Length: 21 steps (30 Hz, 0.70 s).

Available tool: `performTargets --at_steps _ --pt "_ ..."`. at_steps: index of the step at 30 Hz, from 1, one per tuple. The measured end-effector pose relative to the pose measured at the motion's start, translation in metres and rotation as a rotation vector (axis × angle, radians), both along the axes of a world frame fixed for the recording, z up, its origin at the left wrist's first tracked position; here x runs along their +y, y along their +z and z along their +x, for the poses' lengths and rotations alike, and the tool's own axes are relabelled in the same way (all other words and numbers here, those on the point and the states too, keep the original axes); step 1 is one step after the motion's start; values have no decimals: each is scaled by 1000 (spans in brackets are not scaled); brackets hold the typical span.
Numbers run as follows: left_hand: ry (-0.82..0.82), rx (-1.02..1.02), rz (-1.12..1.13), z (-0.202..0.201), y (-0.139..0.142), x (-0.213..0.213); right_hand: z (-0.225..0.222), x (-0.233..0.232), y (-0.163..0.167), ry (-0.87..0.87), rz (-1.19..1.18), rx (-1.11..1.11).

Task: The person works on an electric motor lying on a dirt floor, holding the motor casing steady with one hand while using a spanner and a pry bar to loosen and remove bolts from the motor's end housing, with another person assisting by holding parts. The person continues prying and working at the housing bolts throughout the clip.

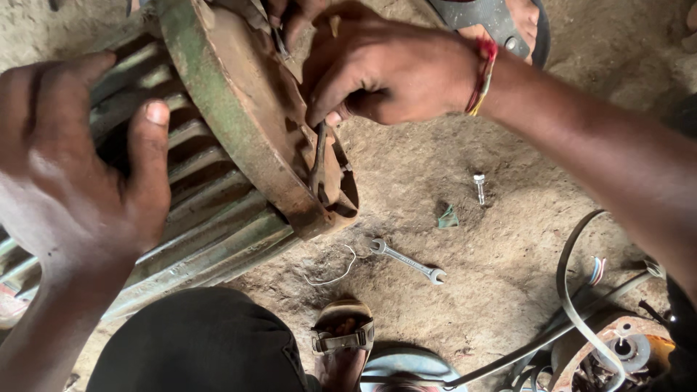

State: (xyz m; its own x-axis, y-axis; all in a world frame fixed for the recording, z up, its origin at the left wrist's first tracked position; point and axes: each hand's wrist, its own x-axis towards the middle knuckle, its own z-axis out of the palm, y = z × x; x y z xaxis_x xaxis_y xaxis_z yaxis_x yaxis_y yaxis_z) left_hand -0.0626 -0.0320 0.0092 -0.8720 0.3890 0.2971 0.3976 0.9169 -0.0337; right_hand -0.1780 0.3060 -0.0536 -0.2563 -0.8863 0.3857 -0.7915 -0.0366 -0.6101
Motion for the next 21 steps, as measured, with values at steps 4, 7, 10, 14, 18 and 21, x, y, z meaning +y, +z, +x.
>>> performTargets --at_steps 4,7,10,14,18,21 --pt "-20 -35 47 2 2 1 13 1 -46 -22 -156 -199" --pt "-35 -67 71 5 3 1 30 2 -84 -85 -304 -275" --pt "-37 -65 74 7 6 1 75 15 -98 -277 -246 -438" --pt "-29 -42 68 7 13 11 163 14 -96 -507 -249 -703" --pt "-16 -18 62 8 23 27 165 15 -106 -479 -231 -884" --pt "-8 3 47 10 29 34 128 43 -100 -739 -316 -1067"
